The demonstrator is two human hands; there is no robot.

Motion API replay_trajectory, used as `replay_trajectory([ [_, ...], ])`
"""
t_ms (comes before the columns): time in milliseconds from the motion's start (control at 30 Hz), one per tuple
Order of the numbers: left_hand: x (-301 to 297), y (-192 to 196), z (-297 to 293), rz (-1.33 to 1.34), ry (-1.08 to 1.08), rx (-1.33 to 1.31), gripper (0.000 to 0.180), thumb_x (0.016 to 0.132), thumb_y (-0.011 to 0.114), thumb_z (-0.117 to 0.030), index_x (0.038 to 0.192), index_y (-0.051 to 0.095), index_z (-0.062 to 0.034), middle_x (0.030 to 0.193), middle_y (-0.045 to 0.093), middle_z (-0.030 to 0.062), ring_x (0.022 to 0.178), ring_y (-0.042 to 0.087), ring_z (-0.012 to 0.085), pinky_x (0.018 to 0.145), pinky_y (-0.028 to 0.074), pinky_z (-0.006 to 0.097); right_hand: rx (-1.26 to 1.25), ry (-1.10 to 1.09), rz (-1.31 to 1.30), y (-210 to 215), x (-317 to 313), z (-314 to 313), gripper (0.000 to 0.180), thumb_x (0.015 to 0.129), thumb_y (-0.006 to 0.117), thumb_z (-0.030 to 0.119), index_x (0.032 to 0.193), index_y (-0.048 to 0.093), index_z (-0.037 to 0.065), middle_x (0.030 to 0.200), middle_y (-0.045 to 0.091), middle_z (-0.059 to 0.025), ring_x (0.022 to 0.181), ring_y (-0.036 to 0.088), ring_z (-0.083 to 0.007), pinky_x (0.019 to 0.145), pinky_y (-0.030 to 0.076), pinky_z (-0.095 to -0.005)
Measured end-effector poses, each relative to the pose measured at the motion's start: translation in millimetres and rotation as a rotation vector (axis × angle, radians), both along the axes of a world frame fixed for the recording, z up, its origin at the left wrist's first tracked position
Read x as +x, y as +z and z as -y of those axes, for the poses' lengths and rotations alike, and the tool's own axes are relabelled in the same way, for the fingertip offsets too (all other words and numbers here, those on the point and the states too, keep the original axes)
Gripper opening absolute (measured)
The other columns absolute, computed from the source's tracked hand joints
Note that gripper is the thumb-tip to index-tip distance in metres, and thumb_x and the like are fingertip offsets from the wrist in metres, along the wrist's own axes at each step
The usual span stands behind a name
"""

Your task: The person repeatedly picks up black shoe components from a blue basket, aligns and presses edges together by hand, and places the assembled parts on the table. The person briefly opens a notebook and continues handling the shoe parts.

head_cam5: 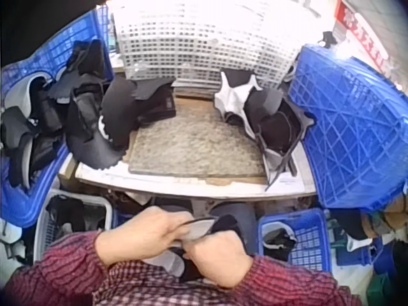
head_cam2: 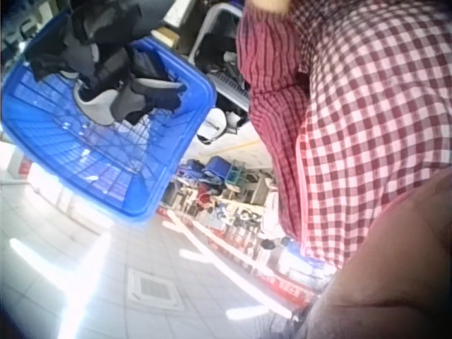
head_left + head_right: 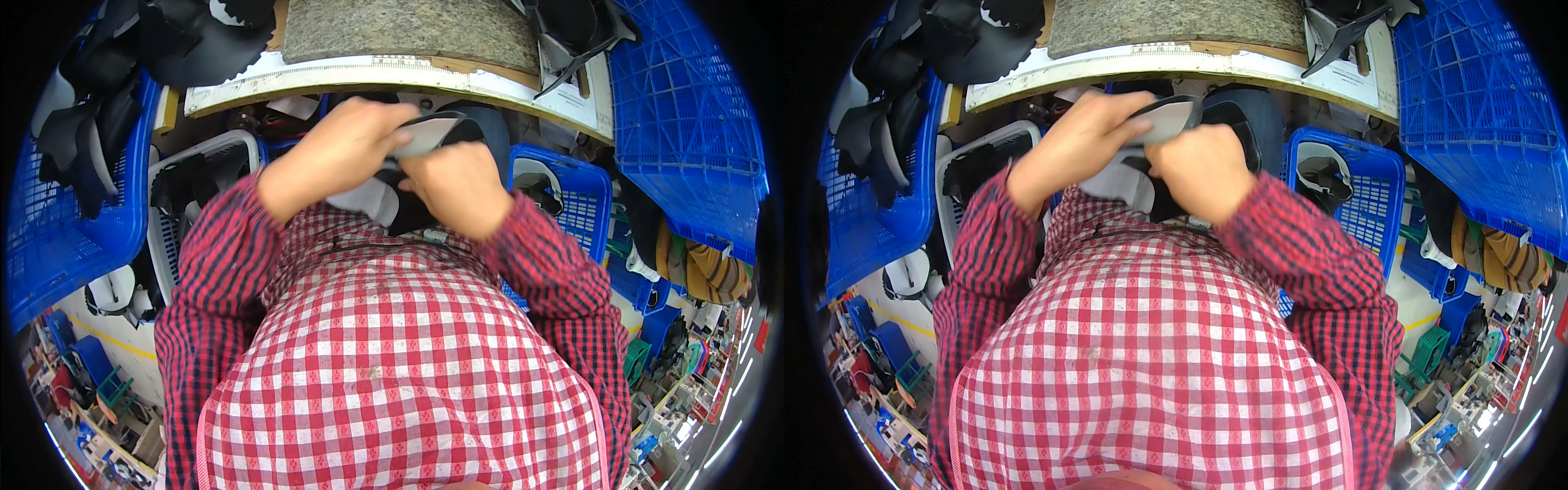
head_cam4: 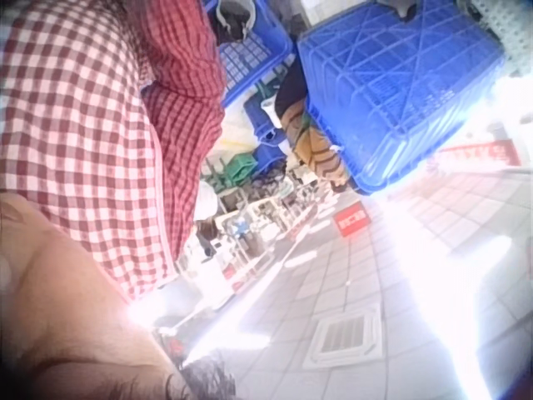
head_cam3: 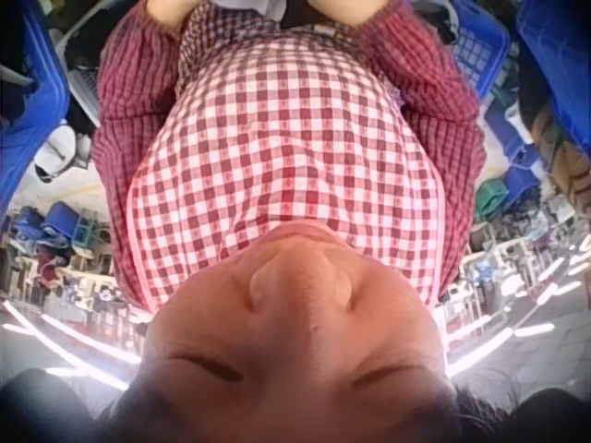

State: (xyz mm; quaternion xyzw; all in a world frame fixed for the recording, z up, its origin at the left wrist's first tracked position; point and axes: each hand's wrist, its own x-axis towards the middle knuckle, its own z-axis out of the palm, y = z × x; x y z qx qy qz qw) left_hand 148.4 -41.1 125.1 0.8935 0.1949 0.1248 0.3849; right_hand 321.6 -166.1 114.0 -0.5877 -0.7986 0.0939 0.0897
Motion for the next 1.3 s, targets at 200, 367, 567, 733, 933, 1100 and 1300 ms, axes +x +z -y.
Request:
replay_trajectory([
  [200,9,-52,30,0.445,0.266,0.238,0.034,0.091,0.06,-0.001,0.123,0.071,-0.0028,0.116,0.074,0.0194,0.104,0.074,0.0369,0.09,0.06,0.043,-1.088,-0.164,-0.949,-55,93,-82,0.044,0.092,0.078,0.032,0.122,0.071,0.0,0.107,0.078,-0.0036,0.099,0.071,-0.0181,0.094,0.054,-0.0346],
  [367,-51,-115,77,0.084,-0.136,0.379,0.031,0.091,0.06,-0.008,0.12,0.072,-0.0074,0.127,0.071,0.0081,0.129,0.062,0.0236,0.121,0.037,0.05,-0.851,0.281,-0.395,-96,72,-82,0.05,0.086,0.08,0.04,0.116,0.073,0.001,0.1,0.075,-0.0195,0.094,0.072,-0.0341,0.085,0.054,-0.0426],
  [567,-47,-128,39,0.008,-0.254,0.159,0.028,0.081,0.065,-0.002,0.107,0.071,-0.0091,0.113,0.069,0.0072,0.107,0.066,0.0245,0.102,0.05,0.049,-0.57,0.218,0.247,-56,12,-77,0.033,0.074,0.084,0.043,0.099,0.081,0.021,0.097,0.077,-0.0101,0.098,0.074,-0.032,0.082,0.059,-0.048],
  [733,-33,-109,7,0.209,0.398,-0.502,0.018,0.093,0.057,0.012,0.106,0.066,0.0019,0.101,0.07,0.0087,0.09,0.069,0.0174,0.077,0.062,0.031,-0.498,0.187,0.163,-25,17,-60,0.033,0.083,0.08,0.039,0.104,0.078,0.015,0.095,0.077,-0.0131,0.093,0.074,-0.0342,0.08,0.057,-0.0468],
  [933,-13,-74,2,0.006,0.087,-0.58,0.027,0.1,0.068,-0.011,0.123,0.069,0.0023,0.103,0.075,0.0092,0.091,0.065,0.0105,0.082,0.053,0.029,-0.445,0.167,0.09,5,16,-42,0.032,0.087,0.076,0.039,0.105,0.078,0.013,0.095,0.077,-0.0147,0.093,0.075,-0.0358,0.079,0.057,-0.0469],
  [1100,-18,-58,1,-0.03,-0.043,-0.767,0.025,0.103,0.065,-0.009,0.125,0.068,0.002,0.107,0.073,0.0021,0.098,0.06,0.0066,0.089,0.05,0.026,-0.427,0.24,0.047,28,16,-32,0.03,0.088,0.076,0.036,0.107,0.078,0.013,0.093,0.077,-0.0141,0.089,0.075,-0.0347,0.076,0.057,-0.0465],
  [1300,-13,-70,5,-0.131,0.15,-0.849,0.021,0.098,0.068,-0.011,0.112,0.074,0.0026,0.098,0.078,0.0061,0.086,0.07,0.0162,0.081,0.054,0.032,-0.209,0.228,0.002,3,14,-26,0.025,0.086,0.076,0.036,0.098,0.075,0.014,0.077,0.074,-0.0104,0.076,0.075,-0.0318,0.065,0.057,-0.0447],
])
